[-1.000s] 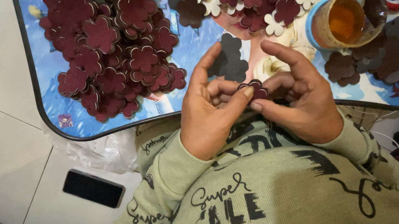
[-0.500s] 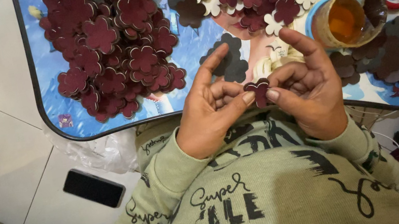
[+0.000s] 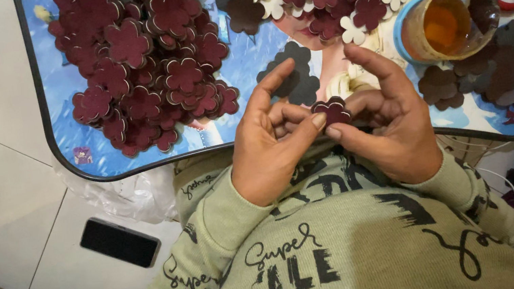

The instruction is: The person repeatedly picks up flower-shaped craft pieces in maroon and white, aligns them, and presses them together by hand. The assembled pairs are placed back onto the table among other pieces.

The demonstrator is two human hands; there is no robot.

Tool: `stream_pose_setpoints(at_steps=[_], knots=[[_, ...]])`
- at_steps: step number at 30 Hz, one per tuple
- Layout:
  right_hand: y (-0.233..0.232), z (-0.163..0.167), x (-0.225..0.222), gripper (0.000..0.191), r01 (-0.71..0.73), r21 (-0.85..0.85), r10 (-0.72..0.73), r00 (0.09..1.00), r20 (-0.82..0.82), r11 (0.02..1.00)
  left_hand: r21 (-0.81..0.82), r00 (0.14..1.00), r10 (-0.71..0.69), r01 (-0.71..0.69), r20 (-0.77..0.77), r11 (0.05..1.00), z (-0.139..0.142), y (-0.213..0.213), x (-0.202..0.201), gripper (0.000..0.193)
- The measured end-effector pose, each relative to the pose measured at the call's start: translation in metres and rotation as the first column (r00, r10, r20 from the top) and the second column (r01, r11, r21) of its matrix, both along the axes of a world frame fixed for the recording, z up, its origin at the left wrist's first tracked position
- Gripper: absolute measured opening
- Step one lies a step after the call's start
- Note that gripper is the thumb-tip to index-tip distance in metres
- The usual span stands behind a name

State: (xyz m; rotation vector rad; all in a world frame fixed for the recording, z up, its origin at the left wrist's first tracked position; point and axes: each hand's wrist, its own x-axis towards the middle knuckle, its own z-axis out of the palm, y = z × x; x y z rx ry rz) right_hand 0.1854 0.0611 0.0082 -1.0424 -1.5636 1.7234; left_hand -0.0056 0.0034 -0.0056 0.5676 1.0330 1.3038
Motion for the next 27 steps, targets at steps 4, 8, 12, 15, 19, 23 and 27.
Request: stream_pose_setpoints(at_steps=[4,8,12,15,19,23,27], knots=[[-0.001,-0.004,0.002,0.091,0.012,0.003,-0.012,0.999,-0.037,1.000,-0.010,0.999,0.008,-0.009,-0.034,1.000,0.000,0.001,0.000,0.079],[0.004,-0.009,0.005,0.071,0.006,-0.029,-0.014,0.962,-0.272,1.000,-0.025,0.999,0.016,-0.016,-0.039,1.000,-0.002,0.002,-0.002,0.081],[0.005,-0.012,0.004,0.067,0.018,-0.003,-0.018,0.956,-0.294,1.000,-0.014,1.000,0.011,-0.011,-0.003,1.000,-0.002,0.002,-0.002,0.082],[0.004,-0.012,0.004,0.071,0.115,-0.054,-0.123,0.976,-0.181,0.992,-0.031,0.999,-0.001,0.000,-0.034,1.000,-0.001,0.001,-0.003,0.081],[0.003,-0.012,0.006,0.074,0.079,0.011,-0.077,0.987,-0.140,0.997,-0.025,1.000,0.002,-0.003,-0.028,1.000,-0.002,0.002,-0.002,0.081],[0.002,-0.013,0.008,0.076,0.087,0.017,-0.085,0.994,-0.075,0.996,-0.032,0.999,-0.004,0.003,-0.037,0.999,-0.002,0.001,-0.002,0.080],[0.000,-0.015,0.007,0.073,0.129,0.005,-0.128,0.988,-0.087,0.992,-0.021,0.999,-0.031,0.031,-0.015,0.999,-0.001,0.001,0.000,0.074]])
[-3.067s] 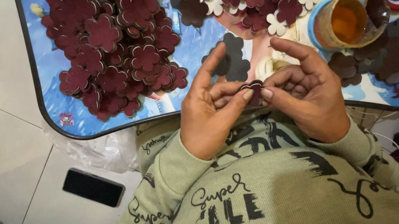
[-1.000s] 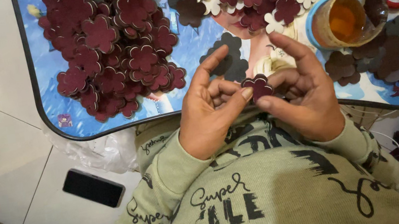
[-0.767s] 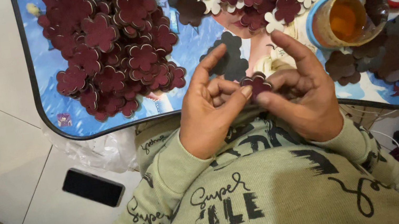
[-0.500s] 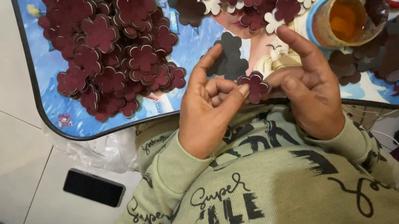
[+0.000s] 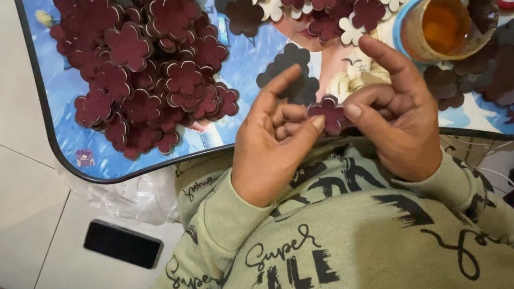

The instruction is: The person repeatedly picks up flower-shaped craft pieces in maroon and white, aligns them, and presses them together by hand. The assembled pairs are placed back onto the table among other pieces.

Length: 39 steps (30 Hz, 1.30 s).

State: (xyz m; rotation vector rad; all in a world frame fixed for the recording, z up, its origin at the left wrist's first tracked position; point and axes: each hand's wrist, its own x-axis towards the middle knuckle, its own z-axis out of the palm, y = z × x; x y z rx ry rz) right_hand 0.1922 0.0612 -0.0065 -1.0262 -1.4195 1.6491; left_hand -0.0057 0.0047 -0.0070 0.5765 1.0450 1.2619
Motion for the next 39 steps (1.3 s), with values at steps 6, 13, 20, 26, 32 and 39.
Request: stream_pose_setpoints(at_steps=[6,13,20,26,32,39], knots=[[-0.001,0.001,0.000,0.072,0.004,0.006,-0.004,1.000,-0.004,1.000,0.011,0.998,0.055,-0.055,0.016,0.998,0.000,-0.003,0.000,0.063],[-0.015,0.005,-0.014,0.077,0.098,0.418,-0.152,0.984,0.097,0.903,-0.005,0.994,0.094,-0.094,0.055,0.996,-0.006,-0.005,-0.003,0.063],[0.003,0.021,-0.017,0.072,-0.181,0.784,-0.175,0.922,0.346,0.593,0.005,0.994,0.071,-0.071,0.083,0.997,-0.007,-0.007,-0.005,0.063],[0.003,0.021,-0.020,0.067,-0.189,0.787,-0.177,0.919,0.353,0.587,0.066,0.996,0.034,-0.029,-0.084,0.997,-0.005,-0.008,-0.007,0.069],[0.002,0.009,-0.008,0.066,-0.104,0.676,-0.081,0.968,0.236,0.730,-0.029,0.992,0.116,-0.115,0.055,0.993,-0.004,-0.006,-0.008,0.079],[-0.002,0.024,0.018,0.075,0.140,0.224,-0.144,0.990,0.003,0.964,-0.039,0.987,0.157,-0.156,0.021,0.987,-0.003,-0.005,-0.009,0.077]])
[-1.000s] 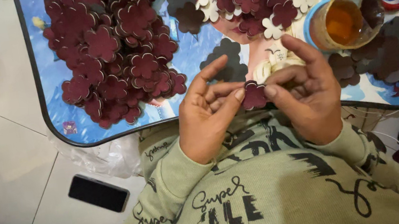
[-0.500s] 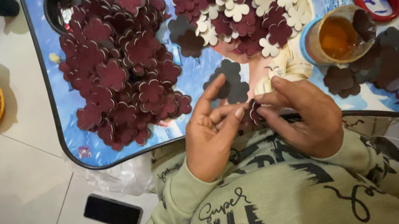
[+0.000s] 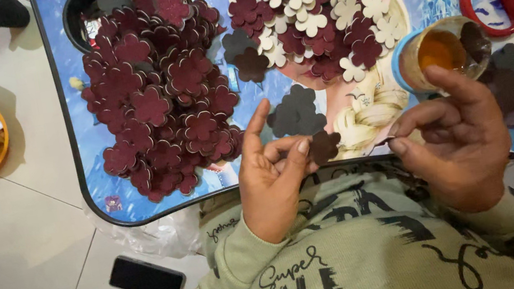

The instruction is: The person repeatedly picks up flower-shaped craft pieces in maroon and white, aligns them, and presses them together by hand. The assembled pairs are placed back onto the table among other pieces.

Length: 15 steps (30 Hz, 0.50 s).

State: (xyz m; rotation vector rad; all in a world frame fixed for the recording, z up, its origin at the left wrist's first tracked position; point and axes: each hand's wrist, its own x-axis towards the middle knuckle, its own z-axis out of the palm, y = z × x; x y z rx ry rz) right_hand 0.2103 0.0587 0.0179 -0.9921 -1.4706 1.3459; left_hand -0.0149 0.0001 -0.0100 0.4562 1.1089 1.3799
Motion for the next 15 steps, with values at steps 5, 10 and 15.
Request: stream_pose_setpoints(at_steps=[5,10,15], knots=[[0.009,0.002,-0.010,0.079,-0.108,-0.244,0.109,0.994,-0.013,0.964,-0.016,0.999,-0.027,0.028,0.029,0.999,0.001,0.002,0.002,0.074],[0.015,-0.005,-0.034,0.076,-0.172,-0.351,0.158,0.985,-0.068,0.921,-0.017,0.998,-0.060,0.060,0.009,0.998,0.002,0.001,0.000,0.074],[0.017,-0.005,-0.042,0.077,-0.129,-0.357,0.138,0.990,0.000,0.925,-0.008,0.998,-0.060,0.060,0.037,0.998,0.002,0.000,-0.001,0.074]])
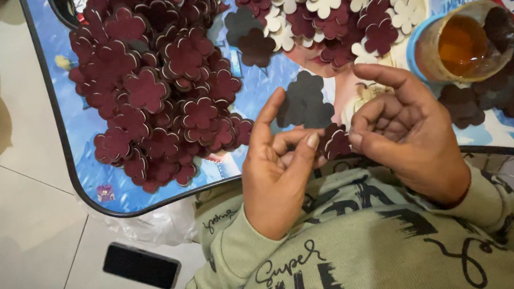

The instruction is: The person repeatedly picks up flower-shaped craft pieces in maroon and white, aligns them, and presses them together by hand. The assembled pairs are placed back onto the table among other pieces.

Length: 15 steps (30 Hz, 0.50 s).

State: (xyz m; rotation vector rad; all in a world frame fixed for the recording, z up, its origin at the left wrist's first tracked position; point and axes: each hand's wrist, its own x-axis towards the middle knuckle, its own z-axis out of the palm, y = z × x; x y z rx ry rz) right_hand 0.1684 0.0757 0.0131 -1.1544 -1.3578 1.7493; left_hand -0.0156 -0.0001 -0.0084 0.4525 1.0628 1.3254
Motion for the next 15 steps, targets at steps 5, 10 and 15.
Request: stream_pose_setpoints(at_steps=[5,10,15], knots=[[0.0026,0.0024,-0.0019,0.077,-0.019,-0.010,0.020,1.000,0.022,1.000,0.021,1.000,-0.001,0.001,0.025,1.000,-0.0013,-0.0002,0.0000,0.073],[0.0042,0.0019,-0.0038,0.077,-0.034,-0.001,0.034,0.999,0.020,0.999,0.019,1.000,-0.005,0.004,0.005,1.000,-0.0014,-0.0014,0.0004,0.073],[0.0036,-0.0017,-0.0046,0.078,-0.033,0.019,0.033,0.999,-0.022,0.999,-0.004,1.000,-0.005,0.005,-0.015,1.000,0.0026,-0.0008,-0.0001,0.071]])
